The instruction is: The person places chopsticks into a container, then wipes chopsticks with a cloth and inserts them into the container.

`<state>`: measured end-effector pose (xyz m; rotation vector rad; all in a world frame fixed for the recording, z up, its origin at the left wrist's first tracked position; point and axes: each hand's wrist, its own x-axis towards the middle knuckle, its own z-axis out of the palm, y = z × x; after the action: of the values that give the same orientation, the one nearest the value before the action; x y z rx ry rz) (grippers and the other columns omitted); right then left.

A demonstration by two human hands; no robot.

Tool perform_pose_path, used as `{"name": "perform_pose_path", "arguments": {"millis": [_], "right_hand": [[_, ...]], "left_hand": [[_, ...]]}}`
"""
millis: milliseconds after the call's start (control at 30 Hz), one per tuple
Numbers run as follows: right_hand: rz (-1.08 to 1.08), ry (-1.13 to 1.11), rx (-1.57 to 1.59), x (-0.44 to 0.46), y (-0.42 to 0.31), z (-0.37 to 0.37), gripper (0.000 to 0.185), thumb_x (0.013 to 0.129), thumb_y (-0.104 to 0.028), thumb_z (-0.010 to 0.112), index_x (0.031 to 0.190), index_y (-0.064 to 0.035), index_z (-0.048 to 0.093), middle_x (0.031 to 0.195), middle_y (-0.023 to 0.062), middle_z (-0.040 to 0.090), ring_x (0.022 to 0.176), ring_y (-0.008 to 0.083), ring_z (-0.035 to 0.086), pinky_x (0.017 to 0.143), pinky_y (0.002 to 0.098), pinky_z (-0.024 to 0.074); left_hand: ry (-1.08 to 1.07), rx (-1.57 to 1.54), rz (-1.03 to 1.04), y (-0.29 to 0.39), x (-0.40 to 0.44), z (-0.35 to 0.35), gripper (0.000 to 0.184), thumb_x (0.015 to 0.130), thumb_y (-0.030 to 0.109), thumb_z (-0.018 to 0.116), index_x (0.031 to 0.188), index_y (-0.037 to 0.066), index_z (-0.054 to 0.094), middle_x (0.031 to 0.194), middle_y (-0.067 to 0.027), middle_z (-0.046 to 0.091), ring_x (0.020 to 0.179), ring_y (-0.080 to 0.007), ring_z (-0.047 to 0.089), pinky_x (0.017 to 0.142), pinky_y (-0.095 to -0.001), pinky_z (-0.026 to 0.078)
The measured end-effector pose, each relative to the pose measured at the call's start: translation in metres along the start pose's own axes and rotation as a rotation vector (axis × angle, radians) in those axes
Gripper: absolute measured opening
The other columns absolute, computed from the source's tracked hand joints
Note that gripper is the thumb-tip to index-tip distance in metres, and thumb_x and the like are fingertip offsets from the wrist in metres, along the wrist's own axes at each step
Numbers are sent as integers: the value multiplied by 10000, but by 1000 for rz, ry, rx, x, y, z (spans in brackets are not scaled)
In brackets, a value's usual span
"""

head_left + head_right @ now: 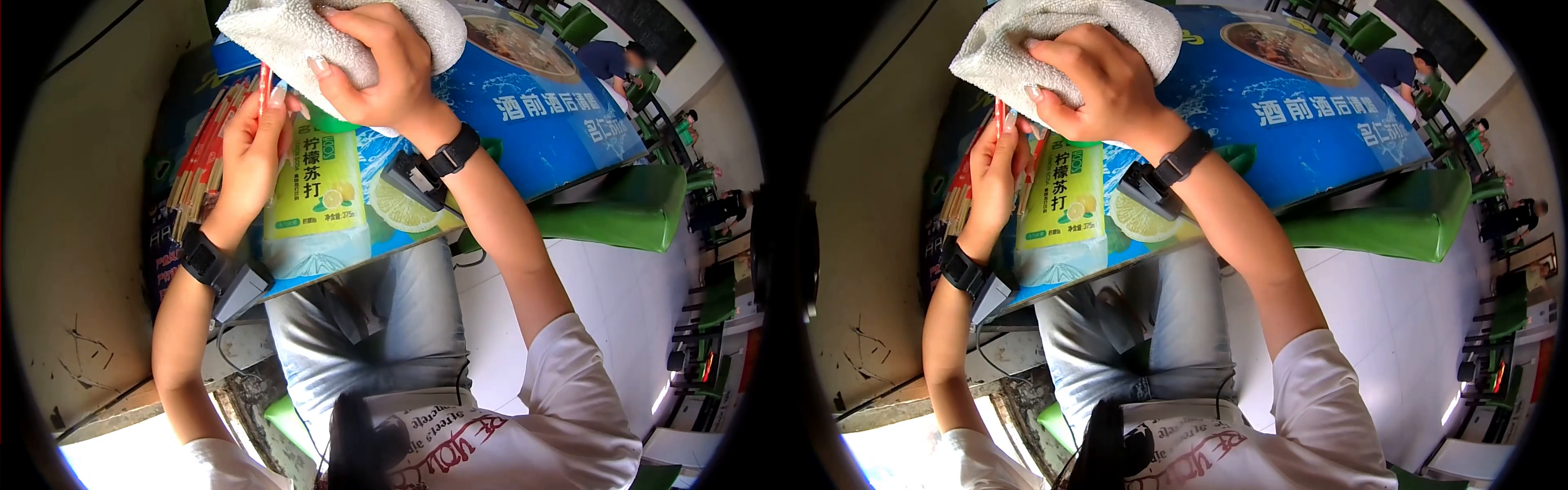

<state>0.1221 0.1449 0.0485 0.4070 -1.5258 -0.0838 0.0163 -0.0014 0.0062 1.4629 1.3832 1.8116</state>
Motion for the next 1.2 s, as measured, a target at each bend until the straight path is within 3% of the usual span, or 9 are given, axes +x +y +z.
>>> {"name": "perform_pose_path", "arguments": {"millis": [333, 367, 600, 767, 867, 967, 1033, 1133, 1200], "right_hand": [[57, 164, -49, -3, 9, -3, 390, 696, -113, 660, 1052, -33, 522, 888, 112, 547, 724, 271, 548, 642, 327, 465], [88, 77, -45, -15, 18, -4, 471, 780, -153, 603, 1153, 48, 398, 1014, 198, 477, 893, 312, 500, 808, 389, 424], [566, 528, 27, -10, 35, -16, 387, 829, -37, 488, 1182, 18, 340, 1066, 143, 451, 963, 219, 481, 876, 331, 394], [457, 537, -738, 10, 19, -19, 372, 814, -64, 589, 1141, -7, 421, 959, 100, 433, 833, 182, 460, 707, 307, 409], [226, 377, -464, 12, 13, -13, 313, 715, -67, 667, 1006, -56, 552, 825, 44, 468, 633, 181, 449, 571, 261, 391], [776, -68, 641, 15, -15, -11, 241, 845, -237, 643, 908, -8, 596, 663, 18, 579, 609, 82, 559, 520, 241, 426], [878, -409, 742, 18, -27, -10, 255, 903, -256, 558, 928, -10, 619, 771, 56, 624, 587, 56, 527, 512, 212, 403], [937, -461, 645, 20, -27, -14, 248, 902, -251, 564, 881, -16, 639, 746, 47, 636, 574, 54, 541, 479, 215, 406], [873, -37, 618, 35, -20, -20, 227, 924, -230, 524, 843, -23, 567, 648, 32, 604, 465, 41, 488, 393, 184, 351]], "left_hand": [[-280, 99, -111, 13, -4, 5, 276, 981, 266, 398, 895, 54, 554, 532, 51, 366, 472, -30, 329, 468, -192, 280], [-241, 87, -90, 13, -4, 6, 277, 982, 263, 397, 895, 52, 555, 529, 50, 366, 470, -31, 330, 467, -192, 282], [109, 31, 31, 14, 2, 1, 282, 990, 253, 356, 907, 49, 531, 513, 47, 338, 455, -37, 284, 491, -206, 331], [51, -20, 28, 16, -1, 2, 263, 982, 243, 395, 905, 53, 561, 535, 39, 395, 468, -31, 348, 459, -183, 290], [-96, 59, 32, 20, -5, 6, 280, 987, 244, 380, 928, 36, 558, 546, 30, 406, 481, -30, 356, 474, -187, 295], [-222, 48, 44, 20, -10, 11, 273, 990, 236, 370, 958, 30, 547, 563, 18, 426, 495, -39, 380, 488, -193, 311], [-296, 56, 0, 22, -12, 12, 279, 989, 254, 370, 985, 35, 543, 568, 15, 433, 510, -47, 410, 514, -193, 337], [-347, 75, 10, 20, -11, 15, 320, 993, 280, 339, 1074, 20, 507, 642, 4, 472, 546, -49, 402, 530, -190, 331], [-310, 126, -11, 25, -8, 14, 327, 991, 276, 346, 1159, 36, 491, 763, 7, 502, 593, -48, 427, 560, -169, 351]]}}
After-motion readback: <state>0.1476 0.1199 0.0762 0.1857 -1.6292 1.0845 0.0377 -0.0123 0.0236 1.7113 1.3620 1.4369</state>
